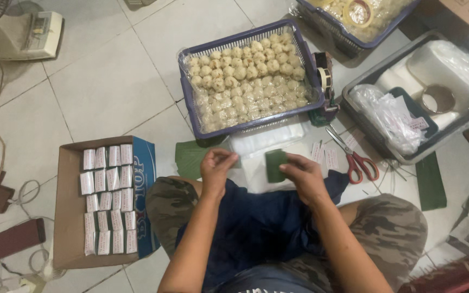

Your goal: The person sits on the floor and wraps small rectangular product boxes with pieces of green leaf and clear plastic film, folding the material around each box by hand. They use scissors to trim the wrapped box, then place the finished wrapped box into a cardboard box alongside similar wrapped items.

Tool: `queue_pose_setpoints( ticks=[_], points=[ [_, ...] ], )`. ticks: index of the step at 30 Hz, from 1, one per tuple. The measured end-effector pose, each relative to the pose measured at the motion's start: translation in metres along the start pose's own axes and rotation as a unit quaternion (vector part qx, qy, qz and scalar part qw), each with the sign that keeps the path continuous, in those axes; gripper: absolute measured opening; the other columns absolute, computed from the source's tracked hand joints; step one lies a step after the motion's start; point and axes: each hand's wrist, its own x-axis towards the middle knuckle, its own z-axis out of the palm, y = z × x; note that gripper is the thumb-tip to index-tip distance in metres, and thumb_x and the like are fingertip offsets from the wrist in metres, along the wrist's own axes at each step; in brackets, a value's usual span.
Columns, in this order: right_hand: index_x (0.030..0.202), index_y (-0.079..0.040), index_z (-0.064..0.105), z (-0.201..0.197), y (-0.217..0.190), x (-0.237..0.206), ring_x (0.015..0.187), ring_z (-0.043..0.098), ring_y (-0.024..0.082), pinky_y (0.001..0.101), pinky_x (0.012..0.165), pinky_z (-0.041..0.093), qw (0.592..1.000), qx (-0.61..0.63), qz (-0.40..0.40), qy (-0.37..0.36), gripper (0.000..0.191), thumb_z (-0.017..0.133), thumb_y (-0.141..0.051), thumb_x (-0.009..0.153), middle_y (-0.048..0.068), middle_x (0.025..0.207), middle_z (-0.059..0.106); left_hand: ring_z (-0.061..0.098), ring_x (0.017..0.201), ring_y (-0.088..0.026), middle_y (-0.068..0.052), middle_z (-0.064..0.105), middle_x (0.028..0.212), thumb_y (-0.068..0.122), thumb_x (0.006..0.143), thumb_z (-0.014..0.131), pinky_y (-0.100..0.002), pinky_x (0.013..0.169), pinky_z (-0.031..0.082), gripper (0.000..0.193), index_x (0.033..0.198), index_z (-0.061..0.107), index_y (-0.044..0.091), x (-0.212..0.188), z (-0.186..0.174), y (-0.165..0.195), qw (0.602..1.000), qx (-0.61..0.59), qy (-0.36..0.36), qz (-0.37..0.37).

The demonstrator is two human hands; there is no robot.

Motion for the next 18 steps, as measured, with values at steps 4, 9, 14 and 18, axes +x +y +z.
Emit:
queue_pose_setpoints(
  ticks=[4,9,14,18],
  points=[
    [0.127,0.005,0.067,0.039,-0.016,-0.025,0.1,0.07,0.018,0.0304,0.084,0.055,0.991,-0.077,-0.004,-0.108,0.049,0.073,0.006,0.079,0.012,0.114,0.073,0.071,0.084,-0.016,-0.009,0.073,0.093,-0.004,0.086,0.076,-0.029,0.078,0.058,0.014,0.097,0.071,0.003,-0.026,0.029,0.01,0.996,-0.067,-0.03,-0.06],
    [0.12,0.007,0.068,0.038,-0.015,-0.027,0.088,0.07,0.021,0.0309,0.077,0.055,0.993,-0.102,-0.049,-0.024,0.038,0.074,0.006,0.083,0.017,0.099,0.074,0.072,0.085,-0.02,-0.015,0.074,0.097,-0.004,0.092,0.076,-0.033,0.079,0.06,0.012,0.099,0.068,0.0,-0.037,0.032,0.027,0.997,-0.062,0.003,0.052],
    [0.108,0.004,0.064,0.032,-0.015,-0.033,0.088,0.072,0.02,0.0303,0.081,0.059,0.993,0.004,-0.075,0.086,0.026,0.073,0.004,0.084,0.014,0.098,0.074,0.076,0.095,-0.022,-0.014,0.073,0.11,0.009,0.094,0.064,-0.034,0.082,0.064,0.015,0.101,0.051,0.009,-0.059,0.045,0.032,0.992,-0.119,0.025,0.026],
    [0.107,0.003,0.062,0.063,-0.009,-0.052,0.091,0.068,0.018,0.0293,0.082,0.056,0.99,0.061,-0.117,0.046,0.023,0.073,0.007,0.087,0.011,0.1,0.07,0.063,0.108,-0.018,-0.017,0.068,0.123,0.005,0.104,0.065,-0.031,0.096,0.052,0.014,0.109,0.052,0.004,-0.089,0.08,0.022,0.99,-0.066,-0.022,0.124]
  ],
)
